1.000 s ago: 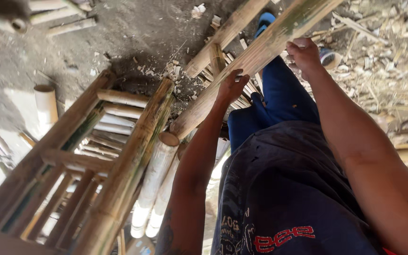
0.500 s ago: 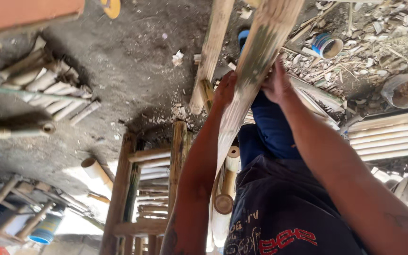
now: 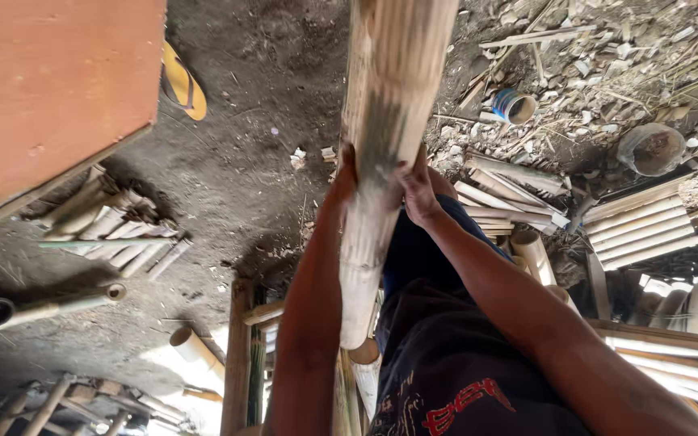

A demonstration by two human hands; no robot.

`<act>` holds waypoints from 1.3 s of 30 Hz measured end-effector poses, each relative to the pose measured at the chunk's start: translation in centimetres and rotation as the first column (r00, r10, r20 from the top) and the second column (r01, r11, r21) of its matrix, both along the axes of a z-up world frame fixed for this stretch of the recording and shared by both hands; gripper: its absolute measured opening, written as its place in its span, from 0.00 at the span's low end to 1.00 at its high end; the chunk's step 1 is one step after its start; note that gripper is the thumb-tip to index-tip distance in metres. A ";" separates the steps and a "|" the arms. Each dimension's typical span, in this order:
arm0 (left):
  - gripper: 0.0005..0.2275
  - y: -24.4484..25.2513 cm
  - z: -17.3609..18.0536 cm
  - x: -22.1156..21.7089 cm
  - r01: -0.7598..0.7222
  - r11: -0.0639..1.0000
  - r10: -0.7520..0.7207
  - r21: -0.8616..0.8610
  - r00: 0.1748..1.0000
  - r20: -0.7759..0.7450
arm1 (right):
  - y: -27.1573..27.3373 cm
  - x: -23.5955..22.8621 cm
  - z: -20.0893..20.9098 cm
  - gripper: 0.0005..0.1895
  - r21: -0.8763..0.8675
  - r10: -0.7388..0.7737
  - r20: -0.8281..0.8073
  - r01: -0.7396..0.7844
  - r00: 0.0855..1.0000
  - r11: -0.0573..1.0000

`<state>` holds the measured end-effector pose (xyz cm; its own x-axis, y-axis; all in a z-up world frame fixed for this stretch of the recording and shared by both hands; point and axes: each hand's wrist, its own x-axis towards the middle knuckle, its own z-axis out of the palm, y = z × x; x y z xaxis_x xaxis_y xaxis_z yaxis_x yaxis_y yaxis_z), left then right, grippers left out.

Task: The person assembles bamboo pieces into a frame using a hammer and nails. They position bamboo slats, drive nails into joints, and adjust the structure while sitting on the ground.

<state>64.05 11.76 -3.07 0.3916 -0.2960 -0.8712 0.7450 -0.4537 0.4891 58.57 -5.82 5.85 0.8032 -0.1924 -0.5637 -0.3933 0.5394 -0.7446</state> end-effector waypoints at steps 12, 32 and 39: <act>0.49 -7.7 18.7 13.2 0.381 0.898 -0.366 -0.221 0.924 0.109 | -2.1 7.7 11.4 0.48 -0.088 -0.468 -0.162 0.459 0.869 0.884; 0.47 -29.5 16.1 7.4 0.935 0.278 -0.954 -0.219 0.295 0.049 | -11.6 -4.0 10.6 0.42 0.056 -0.949 -0.246 0.980 0.198 0.190; 0.47 -41.4 15.3 1.7 0.977 -0.196 -0.971 0.080 -0.205 0.125 | -18.0 -7.9 10.1 0.44 0.094 -0.954 -0.292 0.990 -0.071 -0.103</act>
<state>65.79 -29.65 12.22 -0.3234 -0.4431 -0.8361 -0.6217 -0.5666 0.5407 50.72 -23.80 15.91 -0.1801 -0.5869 -0.7894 0.6511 0.5304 -0.5429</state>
